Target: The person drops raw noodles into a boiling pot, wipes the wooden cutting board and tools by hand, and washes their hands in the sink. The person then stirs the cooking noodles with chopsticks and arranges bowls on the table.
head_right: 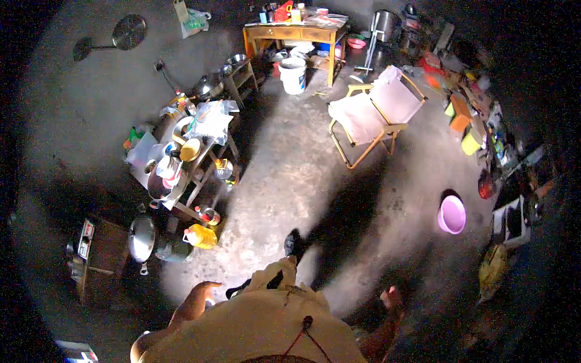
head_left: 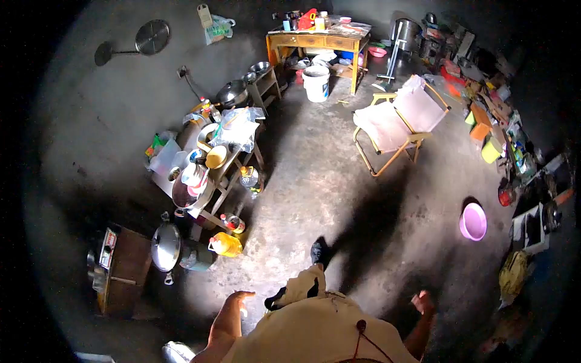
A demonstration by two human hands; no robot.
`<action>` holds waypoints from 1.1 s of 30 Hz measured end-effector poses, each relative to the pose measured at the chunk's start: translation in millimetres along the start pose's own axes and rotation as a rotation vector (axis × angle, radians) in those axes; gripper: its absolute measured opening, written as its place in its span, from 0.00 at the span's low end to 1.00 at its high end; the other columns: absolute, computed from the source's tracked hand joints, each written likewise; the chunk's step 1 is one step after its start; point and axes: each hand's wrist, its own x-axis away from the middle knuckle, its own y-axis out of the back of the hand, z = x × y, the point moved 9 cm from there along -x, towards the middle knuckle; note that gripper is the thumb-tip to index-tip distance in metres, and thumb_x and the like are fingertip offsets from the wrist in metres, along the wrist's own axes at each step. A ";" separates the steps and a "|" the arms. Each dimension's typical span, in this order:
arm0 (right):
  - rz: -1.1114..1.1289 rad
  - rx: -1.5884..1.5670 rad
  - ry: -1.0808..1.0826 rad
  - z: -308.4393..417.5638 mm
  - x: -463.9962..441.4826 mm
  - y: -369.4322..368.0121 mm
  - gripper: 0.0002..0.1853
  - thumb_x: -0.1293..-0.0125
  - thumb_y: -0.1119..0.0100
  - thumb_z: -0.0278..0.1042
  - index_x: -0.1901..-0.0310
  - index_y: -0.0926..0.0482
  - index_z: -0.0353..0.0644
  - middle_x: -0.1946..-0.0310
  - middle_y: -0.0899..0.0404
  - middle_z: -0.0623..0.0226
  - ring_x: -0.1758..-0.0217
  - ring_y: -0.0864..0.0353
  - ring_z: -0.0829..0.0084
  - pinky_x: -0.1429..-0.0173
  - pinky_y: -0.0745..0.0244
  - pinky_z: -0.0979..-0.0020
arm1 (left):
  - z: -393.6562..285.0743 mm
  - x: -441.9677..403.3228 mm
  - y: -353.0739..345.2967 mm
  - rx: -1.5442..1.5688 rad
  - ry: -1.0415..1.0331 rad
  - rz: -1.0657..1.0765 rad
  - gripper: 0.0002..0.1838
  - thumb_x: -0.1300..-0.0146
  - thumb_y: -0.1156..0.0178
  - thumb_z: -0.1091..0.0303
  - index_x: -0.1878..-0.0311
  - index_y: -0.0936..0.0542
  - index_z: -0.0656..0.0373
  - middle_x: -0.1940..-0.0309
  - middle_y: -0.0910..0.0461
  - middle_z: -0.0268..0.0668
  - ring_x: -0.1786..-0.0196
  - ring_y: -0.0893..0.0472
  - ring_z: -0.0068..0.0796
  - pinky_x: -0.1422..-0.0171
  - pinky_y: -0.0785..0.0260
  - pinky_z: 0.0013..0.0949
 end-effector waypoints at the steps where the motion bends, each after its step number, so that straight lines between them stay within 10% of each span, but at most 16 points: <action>1: 0.370 -0.586 0.035 23.3 -2.9 -33.4 0.09 0.47 0.43 0.35 0.64 0.28 0.49 0.64 0.31 0.69 0.61 0.31 0.65 0.59 0.37 0.58 | -0.6 -1.0 -7.2 -0.268 0.061 -0.021 0.16 0.56 0.37 0.72 0.63 0.28 0.63 0.70 0.24 0.47 0.64 0.23 0.39 0.63 0.30 0.45; 3: 0.725 -1.158 0.035 45.4 -23.8 -59.2 0.24 0.50 0.39 0.39 0.50 0.27 0.44 0.51 0.29 0.61 0.48 0.29 0.53 0.45 0.38 0.48 | -55.7 -7.4 -55.6 -0.275 -0.244 0.223 0.21 0.55 0.36 0.67 0.57 0.27 0.63 0.66 0.23 0.45 0.59 0.25 0.38 0.56 0.33 0.44; 6: 0.575 -2.930 -0.883 35.4 -54.3 -75.1 0.22 0.52 0.38 0.42 0.54 0.24 0.45 0.45 0.31 0.62 0.54 0.24 0.55 0.58 0.27 0.54 | -110.9 -8.1 -107.2 -0.267 -0.443 0.410 0.22 0.54 0.35 0.64 0.54 0.25 0.62 0.64 0.22 0.43 0.56 0.26 0.36 0.52 0.34 0.41; 10: 0.348 -1.836 -0.328 -42.8 -156.2 -115.4 0.19 0.49 0.43 0.31 0.52 0.26 0.42 0.53 0.25 0.60 0.58 0.21 0.66 0.63 0.24 0.68 | -238.7 20.4 -186.1 -0.166 -0.814 0.623 0.18 0.49 0.38 0.62 0.56 0.23 0.62 0.62 0.21 0.41 0.57 0.24 0.32 0.50 0.34 0.34; 11: 0.335 -2.155 -0.494 -63.7 -174.0 -133.8 0.20 0.50 0.44 0.27 0.52 0.26 0.41 0.55 0.24 0.61 0.62 0.22 0.71 0.65 0.26 0.72 | -277.5 33.4 -196.4 -0.435 -1.139 0.424 0.18 0.46 0.40 0.62 0.54 0.24 0.62 0.61 0.22 0.43 0.55 0.24 0.35 0.47 0.33 0.36; 14: -0.156 -2.513 -0.625 -210.8 -210.5 -77.2 0.24 0.52 0.46 0.20 0.49 0.28 0.41 0.55 0.25 0.62 0.70 0.27 0.79 0.69 0.28 0.76 | -346.9 81.4 -201.9 -0.256 -1.086 0.490 0.17 0.45 0.42 0.67 0.51 0.26 0.62 0.58 0.23 0.46 0.56 0.22 0.37 0.52 0.28 0.39; 16: -0.086 -2.580 -0.602 -277.7 -229.4 -50.1 0.30 0.54 0.47 0.16 0.44 0.32 0.40 0.52 0.28 0.60 0.69 0.31 0.81 0.69 0.30 0.78 | -377.9 88.1 -211.6 0.040 -0.854 0.678 0.16 0.44 0.42 0.71 0.52 0.27 0.65 0.68 0.22 0.42 0.63 0.21 0.36 0.59 0.25 0.36; 22: -0.589 -3.447 -0.757 -245.2 -304.0 -105.7 0.34 0.53 0.46 0.23 0.39 0.39 0.38 0.51 0.29 0.59 0.66 0.30 0.80 0.63 0.31 0.80 | -422.7 68.5 -234.9 0.278 -0.638 0.572 0.25 0.50 0.41 0.79 0.46 0.33 0.70 0.63 0.24 0.49 0.74 0.20 0.43 0.68 0.23 0.38; 24: -0.524 -3.428 -0.938 -174.4 -352.2 -161.8 0.32 0.48 0.46 0.29 0.39 0.41 0.38 0.49 0.31 0.58 0.55 0.29 0.76 0.56 0.29 0.75 | -436.0 85.6 -233.3 0.425 -0.540 0.624 0.34 0.50 0.38 0.74 0.42 0.41 0.77 0.66 0.22 0.49 0.75 0.21 0.35 0.66 0.24 0.33; 25: -0.249 -3.346 -0.905 -168.3 -381.2 -167.4 0.31 0.47 0.45 0.31 0.40 0.40 0.39 0.50 0.30 0.57 0.55 0.28 0.74 0.56 0.28 0.72 | -439.3 66.3 -242.2 0.141 -0.728 0.619 0.37 0.50 0.37 0.70 0.39 0.43 0.72 0.66 0.22 0.49 0.74 0.23 0.33 0.64 0.25 0.36; 27: 0.231 -3.126 -0.829 -164.8 -434.0 -166.4 0.29 0.45 0.43 0.33 0.41 0.38 0.41 0.51 0.28 0.57 0.55 0.26 0.69 0.56 0.27 0.66 | -443.1 72.2 -236.8 -0.254 -0.396 0.258 0.35 0.51 0.35 0.66 0.40 0.38 0.65 0.61 0.22 0.47 0.69 0.22 0.33 0.62 0.27 0.38; 30: 0.822 -2.673 -0.710 -163.3 -489.3 -179.2 0.25 0.43 0.41 0.37 0.43 0.35 0.45 0.54 0.25 0.57 0.54 0.24 0.61 0.55 0.25 0.58 | -455.6 53.9 -240.5 -0.220 -0.342 0.182 0.28 0.53 0.36 0.68 0.48 0.31 0.65 0.62 0.22 0.45 0.65 0.23 0.33 0.59 0.29 0.37; 32: 0.913 -2.859 -0.321 -112.7 -573.0 -233.3 0.30 0.44 0.40 0.38 0.40 0.40 0.44 0.59 0.23 0.54 0.55 0.23 0.58 0.60 0.24 0.56 | -472.0 50.8 -249.0 -0.033 -0.431 0.195 0.23 0.55 0.37 0.68 0.53 0.27 0.65 0.63 0.21 0.44 0.63 0.23 0.32 0.56 0.30 0.36; 33: 0.537 -2.865 -0.295 -110.3 -622.8 -271.4 0.27 0.49 0.35 0.35 0.48 0.33 0.35 0.69 0.21 0.57 0.77 0.21 0.66 0.72 0.25 0.67 | -482.5 52.1 -254.1 0.110 -0.525 0.214 0.21 0.56 0.37 0.69 0.55 0.25 0.64 0.63 0.21 0.43 0.62 0.23 0.32 0.55 0.31 0.36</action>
